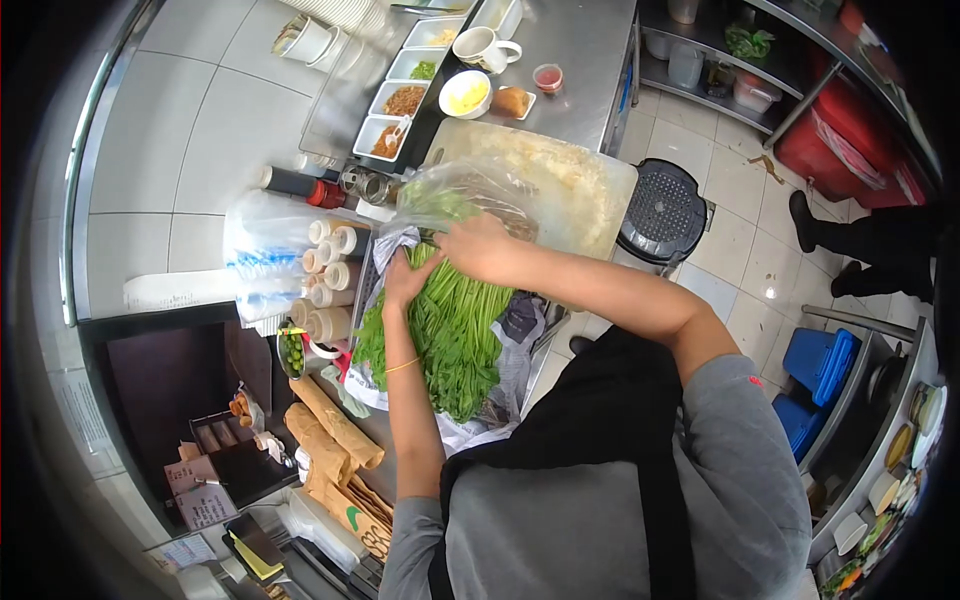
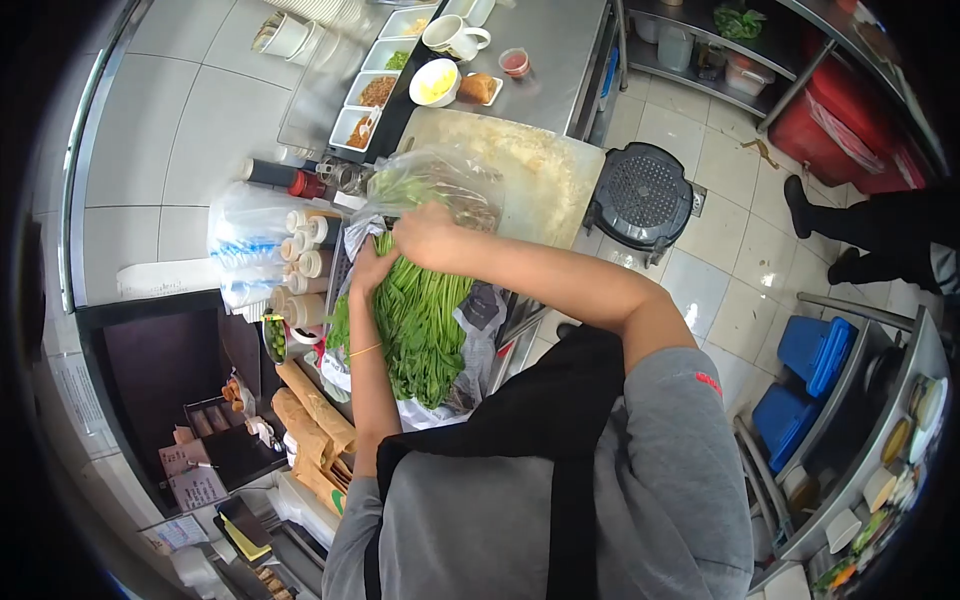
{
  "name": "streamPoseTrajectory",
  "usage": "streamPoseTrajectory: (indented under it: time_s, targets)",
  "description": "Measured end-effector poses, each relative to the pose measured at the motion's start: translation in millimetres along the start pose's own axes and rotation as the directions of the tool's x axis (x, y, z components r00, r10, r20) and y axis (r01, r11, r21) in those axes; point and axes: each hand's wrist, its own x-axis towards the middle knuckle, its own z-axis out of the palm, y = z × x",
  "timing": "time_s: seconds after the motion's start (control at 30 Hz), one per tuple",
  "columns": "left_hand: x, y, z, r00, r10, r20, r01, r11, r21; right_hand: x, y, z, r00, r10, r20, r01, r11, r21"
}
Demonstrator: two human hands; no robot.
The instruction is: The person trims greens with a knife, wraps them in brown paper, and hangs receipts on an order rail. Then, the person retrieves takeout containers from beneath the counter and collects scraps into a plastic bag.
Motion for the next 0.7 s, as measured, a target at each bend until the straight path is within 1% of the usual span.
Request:
streamPoseTrajectory:
  time_s: [0.03, 0.13, 0.23, 0.33, 0.37, 0.43, 0.47, 0.5, 0.53, 0.6, 0.63, 0.7]
  targets:
    - [0.8, 0.9, -0.1, 0.999, -0.039, -0.001, 0.039, 0.998, -0.056, -1.2, -0.8, 0.4, 1.000, 0.011, -0.004, -0.011, 1.000, 0.010]
    - [-3.2, 9.5, -12.7, 0.996, 0.007, 0.088, 0.015, 0.969, -0.247, -3.1, -2.3, -9.6, 0.998, 0.053, 0.043, -0.054, 0.998, 0.020]
    - [7.4, -7.0, -2.8, 0.989, 0.024, 0.147, 0.019, 0.960, -0.280, -8.5, 4.1, 2.4, 1.000, 0.027, -0.010, -0.027, 0.999, 0.019]
    - [4.8, -4.8, 0.2, 0.996, -0.038, 0.077, 0.055, 0.971, -0.233, -23.2, 13.5, 14.8, 0.999, 0.028, -0.042, -0.025, 0.998, 0.054]
    - [3.0, -0.7, -3.9, 0.990, -0.064, 0.127, 0.094, 0.965, -0.246, -30.1, 12.7, 17.3, 0.999, 0.051, 0.008, -0.051, 0.998, 0.047]
    - [3.6, -2.6, -2.3, 0.992, -0.054, 0.115, 0.080, 0.968, -0.237, -39.5, 6.6, 10.4, 0.991, 0.099, 0.091, -0.101, 0.995, 0.019]
    - [2.3, -4.7, -0.8, 0.992, -0.053, 0.113, 0.078, 0.970, -0.232, -38.7, 6.2, 11.1, 0.992, 0.098, 0.084, -0.100, 0.995, 0.017]
    - [1.3, -4.3, 1.4, 0.997, -0.032, 0.074, 0.049, 0.971, -0.235, -39.3, 5.1, 14.8, 0.992, 0.099, 0.080, -0.100, 0.995, 0.019]
    - [2.2, -5.8, 2.4, 0.996, -0.043, 0.080, 0.060, 0.973, -0.224, -40.1, 4.7, 18.9, 0.992, 0.101, 0.076, -0.103, 0.995, 0.020]
    - [5.1, -8.7, 3.0, 0.994, -0.062, 0.088, 0.079, 0.976, -0.205, -32.6, 1.4, 26.8, 0.996, 0.083, 0.012, -0.084, 0.996, 0.031]
    - [5.2, -9.3, 3.4, 0.994, -0.067, 0.085, 0.084, 0.971, -0.225, -30.0, 0.3, 28.1, 0.997, 0.075, -0.022, -0.074, 0.997, 0.036]
    - [2.1, -5.9, 2.0, 0.995, -0.061, 0.080, 0.079, 0.968, -0.236, -37.5, -2.0, 21.8, 0.995, 0.097, 0.006, -0.097, 0.994, 0.042]
